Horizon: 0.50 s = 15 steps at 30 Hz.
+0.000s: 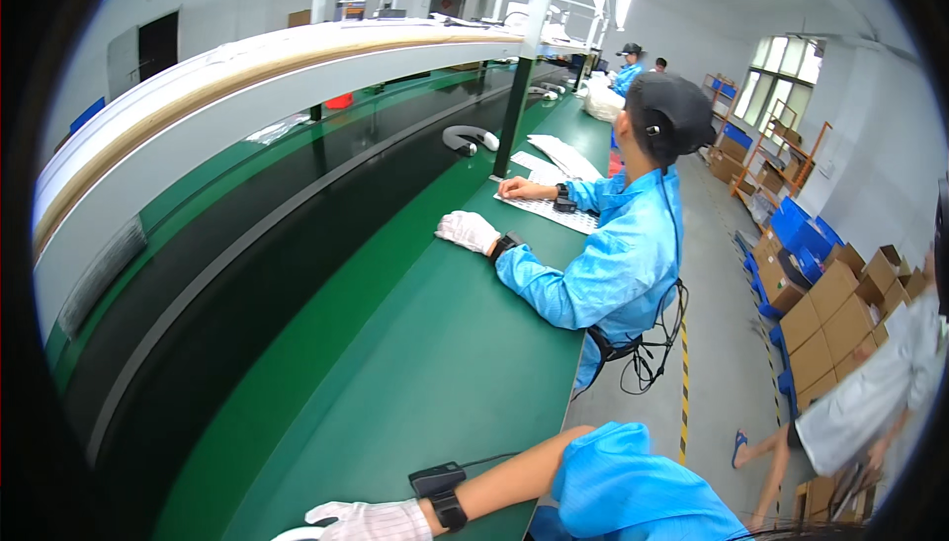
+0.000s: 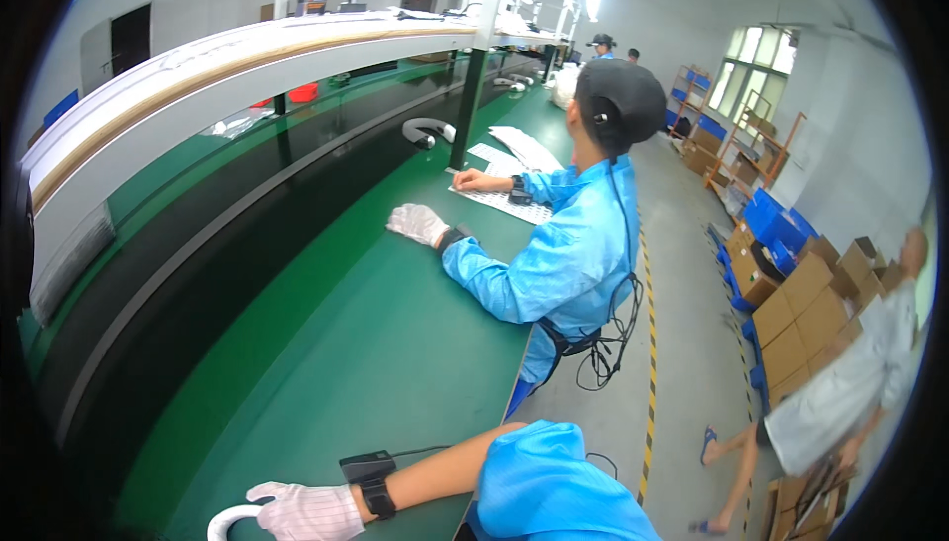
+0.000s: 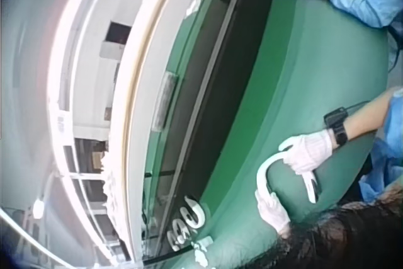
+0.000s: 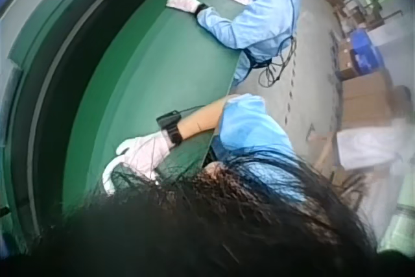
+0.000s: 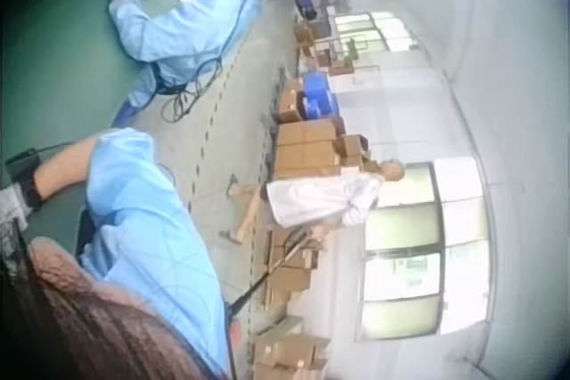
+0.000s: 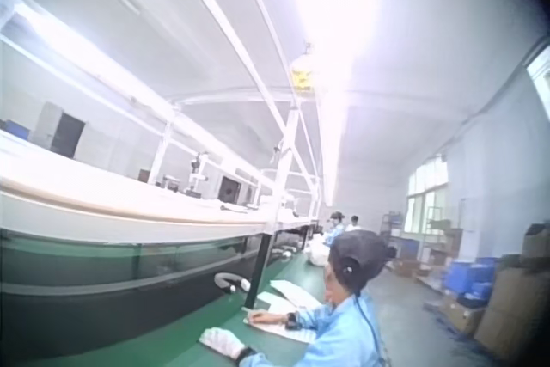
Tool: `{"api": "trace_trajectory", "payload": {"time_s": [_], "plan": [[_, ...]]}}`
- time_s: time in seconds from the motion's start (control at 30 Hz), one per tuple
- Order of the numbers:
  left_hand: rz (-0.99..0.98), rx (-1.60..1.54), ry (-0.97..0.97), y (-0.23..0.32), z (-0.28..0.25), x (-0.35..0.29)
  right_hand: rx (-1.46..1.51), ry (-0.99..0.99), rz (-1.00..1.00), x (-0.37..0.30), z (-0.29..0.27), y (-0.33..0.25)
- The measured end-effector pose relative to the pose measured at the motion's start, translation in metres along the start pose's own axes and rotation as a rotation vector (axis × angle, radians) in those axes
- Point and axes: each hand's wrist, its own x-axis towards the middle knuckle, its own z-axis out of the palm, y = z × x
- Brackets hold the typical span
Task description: Assembling and inspecting white U-shaped electronic components on a production line.
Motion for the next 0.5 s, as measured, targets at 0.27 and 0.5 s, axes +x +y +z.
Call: {"api": "trace_trajectory", "payload": {"time_s": [0.27, 0.5], "plan": [[0.043, -0.021, 0.127, -0.057, 0.033, -0.003, 0.716, -0.078, 0.152, -0.045, 0.052, 0.053], [0.306, -0.085, 0.330, -0.366, 0.136, -0.041, 0.124, 0.117, -0.024, 0.024, -0.012, -0.089]]}}
